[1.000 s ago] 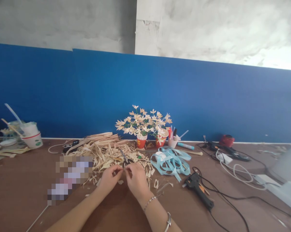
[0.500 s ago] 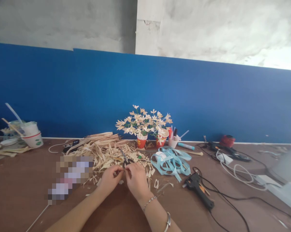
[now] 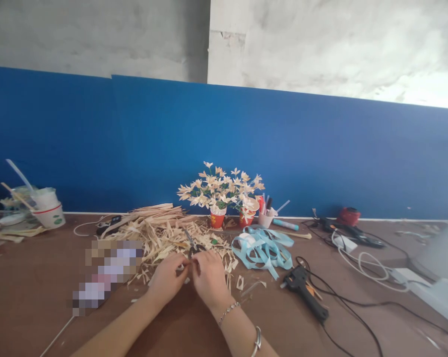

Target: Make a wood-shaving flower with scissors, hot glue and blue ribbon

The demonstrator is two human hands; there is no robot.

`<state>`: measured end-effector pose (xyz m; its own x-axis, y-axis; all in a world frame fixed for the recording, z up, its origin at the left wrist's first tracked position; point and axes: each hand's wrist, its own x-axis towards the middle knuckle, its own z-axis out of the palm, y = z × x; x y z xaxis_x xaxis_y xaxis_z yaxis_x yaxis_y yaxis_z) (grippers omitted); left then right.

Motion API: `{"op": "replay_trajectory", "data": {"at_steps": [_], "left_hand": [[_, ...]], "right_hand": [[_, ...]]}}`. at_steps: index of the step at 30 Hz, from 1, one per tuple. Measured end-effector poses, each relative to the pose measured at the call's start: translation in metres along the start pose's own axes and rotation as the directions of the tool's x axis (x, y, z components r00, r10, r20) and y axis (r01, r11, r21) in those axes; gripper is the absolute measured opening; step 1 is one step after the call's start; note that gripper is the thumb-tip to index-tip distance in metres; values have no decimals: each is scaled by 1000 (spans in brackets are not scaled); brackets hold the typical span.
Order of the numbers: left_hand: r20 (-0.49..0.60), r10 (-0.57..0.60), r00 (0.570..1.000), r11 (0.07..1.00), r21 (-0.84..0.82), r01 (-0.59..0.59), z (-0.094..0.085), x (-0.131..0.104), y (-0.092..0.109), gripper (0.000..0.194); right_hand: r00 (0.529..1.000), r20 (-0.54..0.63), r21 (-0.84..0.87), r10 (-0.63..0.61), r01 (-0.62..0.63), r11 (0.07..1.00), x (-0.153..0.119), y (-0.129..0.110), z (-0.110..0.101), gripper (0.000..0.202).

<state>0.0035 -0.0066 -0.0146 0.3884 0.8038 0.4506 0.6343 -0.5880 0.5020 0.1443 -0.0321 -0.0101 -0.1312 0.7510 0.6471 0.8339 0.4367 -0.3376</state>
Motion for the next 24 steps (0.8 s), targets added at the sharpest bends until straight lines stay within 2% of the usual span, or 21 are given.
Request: {"op": "replay_trajectory", "data": {"at_steps": [9,17,24], "left_hand": [[-7,53,999,998,19,-52,-1,0,1,16],[-36,-69,997,997,-39,68,0,0,-1,16],[-38,-113,993,990,-86,109,1,0,-3,17]], "right_hand": [[1000,-13,15,23,-23,1000,-1,2,3,11],[999,-23,31,25,-25,999,-3,4,3,15],[997,-38,44,62,-60,997,-4,6,3,17]]}}
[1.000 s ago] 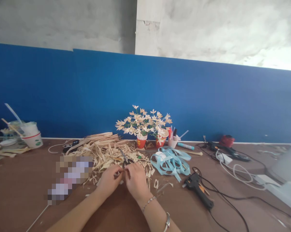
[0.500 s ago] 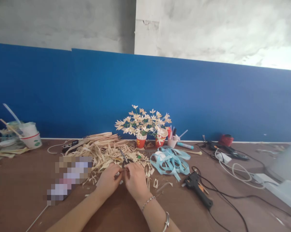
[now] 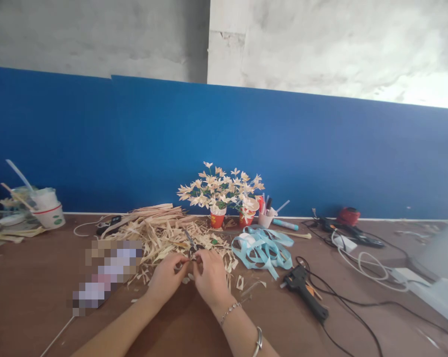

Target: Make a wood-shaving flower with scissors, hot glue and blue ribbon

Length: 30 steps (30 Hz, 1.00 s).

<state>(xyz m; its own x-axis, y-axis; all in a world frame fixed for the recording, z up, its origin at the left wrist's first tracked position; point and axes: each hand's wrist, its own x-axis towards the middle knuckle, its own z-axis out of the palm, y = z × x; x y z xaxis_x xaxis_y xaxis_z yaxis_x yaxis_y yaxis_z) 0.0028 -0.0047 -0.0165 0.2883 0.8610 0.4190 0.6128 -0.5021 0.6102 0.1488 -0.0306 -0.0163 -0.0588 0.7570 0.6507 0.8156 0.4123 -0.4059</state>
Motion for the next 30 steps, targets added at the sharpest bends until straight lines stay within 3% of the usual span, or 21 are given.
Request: {"op": "replay_trajectory", "data": {"at_steps": [6,9,11,12,14,16,20,22,25,30], "left_hand": [[-27,-17,999,1000,-17,16,3,0,-8,16],[-20,-5,1000,1000,-16,4,2,0,-8,17],[-17,-10,1000,1000,-6,10,1,0,-7,18],[-15,-8,1000,1000,-3,8,1,0,-6,18],[-18,-2,1000,1000,0,2,0,0,-4,18],[-24,12,1000,1000,1,-12,0,0,-3,18],[-34,46,998,999,5,-46,0,0,-1,18],[-37,49,998,999,2,-49,0,0,0,18],[-30,30,999,1000,-6,-30,-1,-1,-1,18],[-27,10,1000,999,-49,-12,1,0,-5,18]], "right_hand": [[999,-33,-70,13,-16,997,6,3,-8,14],[994,-8,-150,110,-110,983,18,12,-38,14],[964,27,-243,265,-250,937,23,26,-71,16],[930,23,-302,367,-344,889,23,35,-89,18],[818,21,-458,575,-503,733,14,56,-124,20],[707,25,-615,707,-547,568,-5,78,-149,19],[540,-86,-749,837,-589,303,-52,108,-162,29],[540,-77,-751,838,-585,308,-67,115,-157,32],[578,-71,-729,813,-587,353,-77,120,-153,30],[578,-182,-597,795,-708,377,-77,129,-167,29]]}}
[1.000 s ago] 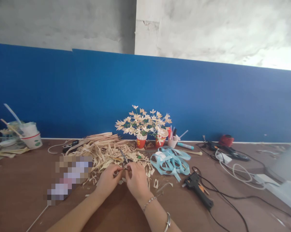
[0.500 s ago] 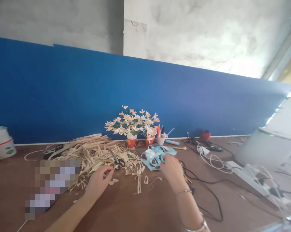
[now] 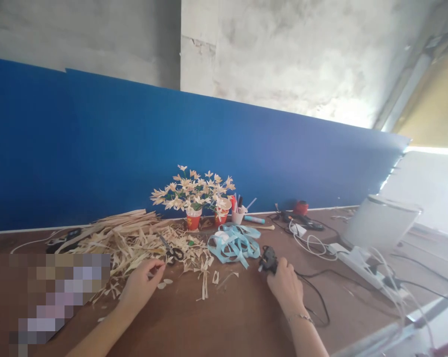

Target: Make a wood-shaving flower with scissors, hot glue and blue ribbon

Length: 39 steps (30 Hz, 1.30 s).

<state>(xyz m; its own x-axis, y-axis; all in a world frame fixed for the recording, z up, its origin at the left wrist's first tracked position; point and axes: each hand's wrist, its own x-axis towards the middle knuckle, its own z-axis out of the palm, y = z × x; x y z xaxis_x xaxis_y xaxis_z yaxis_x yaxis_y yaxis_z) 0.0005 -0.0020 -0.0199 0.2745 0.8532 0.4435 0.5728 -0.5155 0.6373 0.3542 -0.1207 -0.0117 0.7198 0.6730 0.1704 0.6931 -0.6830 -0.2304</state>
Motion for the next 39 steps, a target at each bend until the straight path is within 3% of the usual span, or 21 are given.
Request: {"op": "replay_trajectory", "data": {"at_steps": [2,4,6,9,10,13,16,18,27,39], "left_hand": [[0,-17,1000,1000,-19,17,2,1,-1,19],[6,-42,999,998,-38,43,4,1,-3,19],[22,-73,997,995,-62,74,6,2,-3,20],[52,-117,992,986,-110,123,8,2,-3,23],[53,-128,990,984,-122,133,8,2,-2,24],[45,-145,988,977,-153,150,8,2,-3,23],[46,-154,987,973,-164,160,9,3,-5,22],[53,-163,985,972,-164,169,11,3,-7,22],[35,-164,986,976,-142,167,12,2,-6,21],[32,-163,986,977,-132,166,8,2,0,22]], "right_hand": [[998,-55,135,35,-28,991,4,4,-4,32],[992,-128,307,10,30,951,4,2,-6,31],[974,-209,473,-86,178,863,-1,-11,-8,28],[911,-278,624,-304,412,664,-19,-49,-8,22],[872,-269,639,-410,480,601,-26,-65,-8,18],[687,-242,626,-685,650,431,-50,-112,-7,7],[528,-219,607,-821,732,309,-65,-147,-4,3],[464,-210,582,-861,767,271,-69,-159,-1,6],[463,-146,534,-875,781,324,-72,-159,21,12],[489,-134,514,-862,778,362,-74,-162,21,14]]}}
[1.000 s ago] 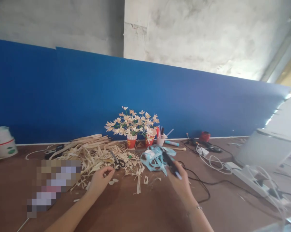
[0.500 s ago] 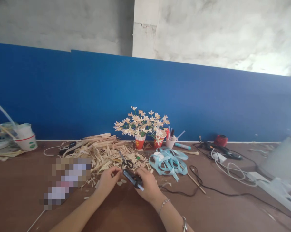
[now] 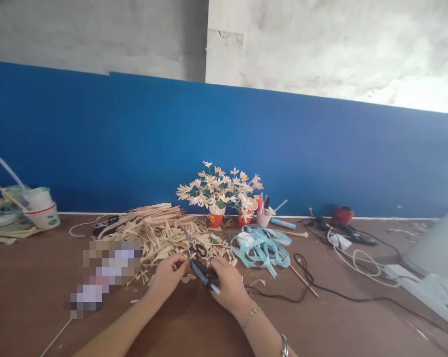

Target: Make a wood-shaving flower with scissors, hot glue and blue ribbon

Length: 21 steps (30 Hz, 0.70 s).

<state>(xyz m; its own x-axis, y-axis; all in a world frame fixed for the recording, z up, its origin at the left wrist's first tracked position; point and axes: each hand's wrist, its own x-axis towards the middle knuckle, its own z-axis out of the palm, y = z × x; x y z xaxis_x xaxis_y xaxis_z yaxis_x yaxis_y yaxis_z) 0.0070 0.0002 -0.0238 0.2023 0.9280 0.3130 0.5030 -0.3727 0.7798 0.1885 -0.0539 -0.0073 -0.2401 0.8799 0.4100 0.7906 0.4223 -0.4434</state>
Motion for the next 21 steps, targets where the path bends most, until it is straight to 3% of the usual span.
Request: {"op": "replay_trajectory", "data": {"at_steps": [21], "left_hand": [[-8,8,1000,1000,-8,-8,2,1,-6,21]], "right_hand": [[998,56,-17,35,-34,999,0,0,-1,15]]}}
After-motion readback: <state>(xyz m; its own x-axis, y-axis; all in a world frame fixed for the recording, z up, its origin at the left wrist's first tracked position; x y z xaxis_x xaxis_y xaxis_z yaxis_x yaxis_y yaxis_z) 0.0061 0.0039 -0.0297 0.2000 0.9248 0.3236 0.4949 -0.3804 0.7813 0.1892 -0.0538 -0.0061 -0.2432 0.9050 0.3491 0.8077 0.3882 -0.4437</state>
